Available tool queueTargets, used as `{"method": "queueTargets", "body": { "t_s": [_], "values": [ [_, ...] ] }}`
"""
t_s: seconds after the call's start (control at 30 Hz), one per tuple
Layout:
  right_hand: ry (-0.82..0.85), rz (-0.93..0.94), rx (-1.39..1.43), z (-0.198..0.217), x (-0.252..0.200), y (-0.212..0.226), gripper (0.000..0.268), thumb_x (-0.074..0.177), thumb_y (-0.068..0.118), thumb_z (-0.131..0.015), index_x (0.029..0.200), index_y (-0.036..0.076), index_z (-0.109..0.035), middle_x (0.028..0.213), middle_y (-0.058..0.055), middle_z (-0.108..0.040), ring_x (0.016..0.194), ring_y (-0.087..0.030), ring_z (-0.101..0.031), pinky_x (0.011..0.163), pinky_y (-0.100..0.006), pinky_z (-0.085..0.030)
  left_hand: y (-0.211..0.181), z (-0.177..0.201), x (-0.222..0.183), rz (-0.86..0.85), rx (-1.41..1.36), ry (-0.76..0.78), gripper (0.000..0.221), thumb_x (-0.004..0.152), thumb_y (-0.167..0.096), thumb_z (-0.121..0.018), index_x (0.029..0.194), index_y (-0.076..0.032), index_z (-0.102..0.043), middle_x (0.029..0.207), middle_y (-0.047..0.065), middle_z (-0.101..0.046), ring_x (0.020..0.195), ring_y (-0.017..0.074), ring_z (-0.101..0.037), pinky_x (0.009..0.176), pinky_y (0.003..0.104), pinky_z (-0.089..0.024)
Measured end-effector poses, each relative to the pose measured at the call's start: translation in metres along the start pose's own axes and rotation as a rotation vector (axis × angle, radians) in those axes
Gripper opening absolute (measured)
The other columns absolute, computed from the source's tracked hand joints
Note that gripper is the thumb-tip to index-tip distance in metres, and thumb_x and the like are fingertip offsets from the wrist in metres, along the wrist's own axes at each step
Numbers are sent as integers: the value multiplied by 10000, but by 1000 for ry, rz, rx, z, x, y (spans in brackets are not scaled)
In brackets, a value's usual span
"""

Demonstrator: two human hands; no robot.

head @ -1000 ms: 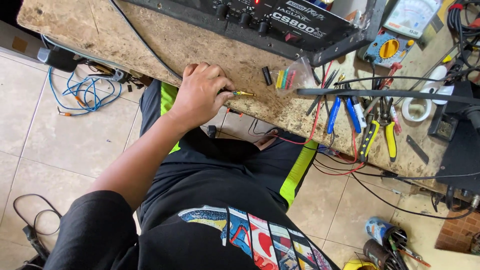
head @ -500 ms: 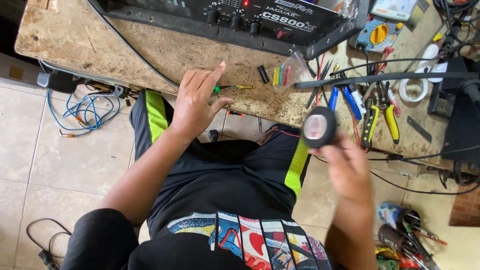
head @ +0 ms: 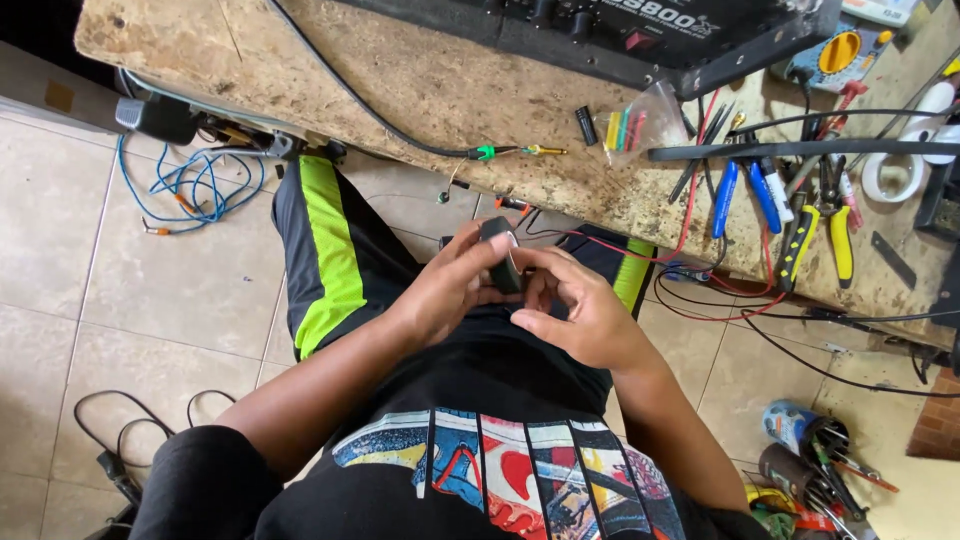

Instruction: The person is repairing an audio cable by stripping the wire ends, applying heat shrink tubing, and soldering a new connector onto the cable.

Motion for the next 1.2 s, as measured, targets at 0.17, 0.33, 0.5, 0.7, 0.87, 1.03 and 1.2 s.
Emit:
{"method": "queueTargets", "body": {
  "t_s": [0.17,0.33,0.5,0.7,0.87,1.03,1.2],
  "values": [
    [-86,19,-241,-1,5,8,539,814,-32,-838,1325,-37,-666,1108,-111,-679,657,-100,-638,567,-241,-534,28,-2,-12,338,-184,-32,767,939,-714,-486,1245,-23,-615,1054,206,-743,904,332,-771,853,499,-634],
    [-129,-32,-153,3,4,3,487,854,-11,-814,1318,-61,-672,1076,-146,-716,672,-97,-624,586,-242,-515,6,0,-15,16,-125,-19,739,1033,-502,-533,1557,-8,-366,1557,355,-341,1329,506,-517,1057,665,-464],
    [-127,-26,-153,4,1,4,595,795,30,-877,1342,-45,-656,1087,-147,-717,668,-107,-618,599,-255,-508,18,1,-7,71,-105,28,663,981,-334,-688,1496,-38,-392,1309,229,-506,1171,352,-613,980,493,-565],
    [-159,-67,-150,9,-3,-7,629,766,-32,-867,1358,-19,-655,1108,-158,-713,622,-106,-611,621,-267,-535,40,-6,-7,338,-340,85,677,989,-666,-459,1250,-59,-605,1053,223,-730,916,350,-766,843,464,-635],
    [-203,-85,-167,14,-1,-10,513,827,-2,-842,1313,-29,-681,1047,-147,-745,586,-73,-569,581,-244,-505,41,-1,-7,276,-252,-12,796,995,-667,-418,1478,-38,-496,1284,238,-647,1085,365,-712,954,539,-587],
    [-183,-73,-168,11,1,-7,560,778,24,-891,1303,-2,-698,1058,-147,-756,580,-73,-575,592,-261,-525,29,3,-2,158,-229,-15,604,965,-337,-700,1440,-55,-458,1246,155,-557,1036,276,-691,919,429,-617],
    [-176,-98,-164,13,2,-15,562,769,0,-885,1296,-21,-690,1052,-149,-761,562,-65,-533,573,-262,-507,54,-2,-6,419,-397,45,691,947,-665,-547,1253,-48,-602,1027,215,-712,872,318,-768,825,446,-653]
  ]
}}
Point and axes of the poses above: each hand's wrist, its own x-axis towards the middle knuckle, its own z-axis out of the back of the hand, y = z × x, the point moved 10 cm from there along x, towards the middle knuckle
